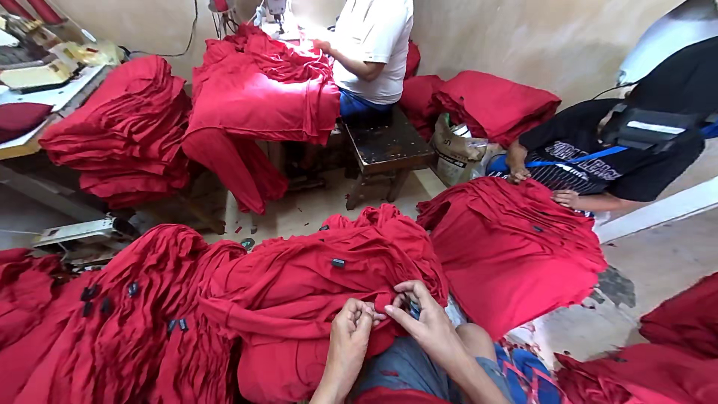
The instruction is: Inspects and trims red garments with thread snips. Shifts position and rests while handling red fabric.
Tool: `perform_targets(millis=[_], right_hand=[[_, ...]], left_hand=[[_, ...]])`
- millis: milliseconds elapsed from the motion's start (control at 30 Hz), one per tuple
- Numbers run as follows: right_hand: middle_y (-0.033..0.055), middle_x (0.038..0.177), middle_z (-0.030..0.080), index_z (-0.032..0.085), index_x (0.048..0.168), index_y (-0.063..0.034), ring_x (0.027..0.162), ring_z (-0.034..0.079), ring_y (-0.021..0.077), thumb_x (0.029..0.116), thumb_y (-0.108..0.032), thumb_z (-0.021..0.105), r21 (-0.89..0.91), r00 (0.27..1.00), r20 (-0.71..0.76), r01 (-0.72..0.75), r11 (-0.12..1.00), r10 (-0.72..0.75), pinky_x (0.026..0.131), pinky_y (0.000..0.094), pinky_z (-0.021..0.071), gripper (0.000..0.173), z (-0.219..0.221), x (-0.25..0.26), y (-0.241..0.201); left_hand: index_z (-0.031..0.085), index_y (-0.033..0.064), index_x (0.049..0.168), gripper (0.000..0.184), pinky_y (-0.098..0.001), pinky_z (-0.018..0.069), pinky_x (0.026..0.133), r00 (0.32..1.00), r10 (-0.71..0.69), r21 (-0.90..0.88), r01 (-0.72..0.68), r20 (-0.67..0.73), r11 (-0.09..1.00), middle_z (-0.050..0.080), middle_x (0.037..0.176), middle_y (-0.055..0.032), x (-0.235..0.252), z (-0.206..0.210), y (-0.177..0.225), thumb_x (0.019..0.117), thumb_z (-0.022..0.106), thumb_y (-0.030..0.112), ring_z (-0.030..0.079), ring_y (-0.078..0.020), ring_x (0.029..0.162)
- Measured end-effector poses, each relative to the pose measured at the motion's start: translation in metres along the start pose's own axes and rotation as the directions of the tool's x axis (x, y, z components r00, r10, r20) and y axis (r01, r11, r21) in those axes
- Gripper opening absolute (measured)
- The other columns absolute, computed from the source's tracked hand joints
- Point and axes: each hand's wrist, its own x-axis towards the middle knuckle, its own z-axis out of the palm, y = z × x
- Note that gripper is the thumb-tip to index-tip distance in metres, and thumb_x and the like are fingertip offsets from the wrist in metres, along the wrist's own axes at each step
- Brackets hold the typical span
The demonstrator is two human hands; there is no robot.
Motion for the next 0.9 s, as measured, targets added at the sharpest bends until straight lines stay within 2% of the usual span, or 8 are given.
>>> perform_targets(millis=[67, 167, 233, 500, 567, 667, 767, 900], right_hand=[[0.0098, 0.106, 0.071, 0.059, 0.126, -0.0013, 0.095, 0.07, 0.0198, 0.0938, -0.041, 0.066, -0.235, 0.991, -0.052, 0.105, 0.966, -0.12, 0.083, 0.0418, 0.0583, 0.051, -0.004, -0.005, -0.004], [0.0073, 0.098, 0.072, 0.072, 0.108, -0.0052, 0.087, 0.07, 0.0176, 0.0963, -0.031, 0.063, -0.416, 0.905, -0.099, 0.341, 0.843, -0.414, 0.077, 0.0348, 0.0598, 0.03, -0.003, -0.01, 0.0], [0.0046, 0.093, 0.072, 0.076, 0.098, -0.01, 0.083, 0.07, 0.0163, 0.0946, -0.027, 0.065, -0.473, 0.856, -0.065, 0.425, 0.771, -0.512, 0.07, 0.0333, 0.0585, 0.021, -0.001, -0.012, 0.0], [0.0012, 0.087, 0.072, 0.079, 0.09, -0.015, 0.073, 0.069, 0.015, 0.093, -0.025, 0.063, -0.615, 0.833, -0.003, 0.435, 0.658, -0.553, 0.062, 0.0307, 0.0556, 0.019, 0.013, -0.013, -0.003], [0.001, 0.087, 0.073, 0.079, 0.09, -0.0144, 0.075, 0.07, 0.0144, 0.0935, -0.024, 0.062, -0.584, 0.845, -0.009, 0.429, 0.689, -0.534, 0.063, 0.0309, 0.0562, 0.019, 0.012, -0.012, -0.004], [0.0104, 0.096, 0.076, 0.077, 0.1, -0.0025, 0.083, 0.074, 0.0212, 0.0941, -0.024, 0.069, -0.395, 0.954, -0.038, 0.26, 0.881, -0.298, 0.073, 0.0393, 0.0602, 0.023, 0.004, -0.016, -0.019], [0.0007, 0.082, 0.067, 0.069, 0.105, -0.0088, 0.071, 0.063, 0.0118, 0.0847, -0.053, 0.072, -0.233, 0.997, -0.061, 0.029, 0.972, -0.044, 0.065, 0.0346, 0.0543, 0.049, 0.006, -0.011, -0.005], [-0.0041, 0.084, 0.067, 0.073, 0.088, -0.0101, 0.076, 0.061, 0.002, 0.0903, -0.03, 0.07, 0.04, 1.0, 0.016, 0.024, 0.999, -0.024, 0.07, 0.0217, 0.0523, 0.02, 0.011, -0.006, 0.01]], left_hand=[[0.063, -0.0034, 0.102, 0.018, -0.0363, 0.063, 0.087, 1.0, 0.009, -0.001, -0.009, -0.006, 1.0, 0.074, 0.102, -0.0114, 0.0, 0.001, 0.0, 0.1035, 0.046, 0.003, 0.075, -0.0197, 0.092], [0.062, -0.0034, 0.102, 0.018, -0.0363, 0.0631, 0.087, 1.0, 0.021, 0.002, -0.021, -0.006, 1.0, 0.074, 0.103, -0.0119, 0.001, 0.001, 0.0, 0.1038, 0.046, 0.003, 0.075, -0.0204, 0.093], [0.063, -0.0034, 0.102, 0.017, -0.0352, 0.063, 0.087, 1.0, 0.02, -0.006, -0.02, -0.014, 1.0, 0.074, 0.102, -0.0118, 0.002, 0.001, 0.0, 0.1036, 0.046, 0.002, 0.075, -0.019, 0.092], [0.065, -0.0006, 0.101, 0.017, -0.0316, 0.0607, 0.087, 0.998, 0.057, 0.097, -0.055, -0.018, 0.994, 0.072, 0.098, -0.0071, 0.0, 0.002, -0.001, 0.1029, 0.049, 0.005, 0.072, -0.0134, 0.09], [0.066, -0.0004, 0.1, 0.017, -0.0307, 0.0605, 0.086, 0.998, 0.068, 0.107, -0.065, -0.018, 0.992, 0.072, 0.098, -0.007, 0.0, 0.003, -0.002, 0.1026, 0.05, 0.005, 0.072, -0.0127, 0.09], [0.066, -0.0009, 0.101, 0.017, -0.0301, 0.0603, 0.086, 0.998, 0.068, 0.105, -0.067, -0.012, 0.992, 0.072, 0.1, -0.0072, 0.0, 0.001, -0.001, 0.1018, 0.05, 0.005, 0.072, -0.0122, 0.091], [0.066, 0.001, 0.1, 0.016, -0.0271, 0.0587, 0.083, 0.998, 0.066, 0.137, -0.063, -0.012, 0.988, 0.071, 0.097, -0.0043, -0.001, 0.0, -0.002, 0.101, 0.051, 0.005, 0.069, -0.0085, 0.088], [0.066, 0.0001, 0.1, 0.017, -0.031, 0.0602, 0.086, 0.997, 0.074, 0.148, -0.076, 0.02, 0.986, 0.073, 0.102, -0.0061, -0.003, -0.003, -0.005, 0.1001, 0.049, 0.004, 0.072, -0.0121, 0.092]])
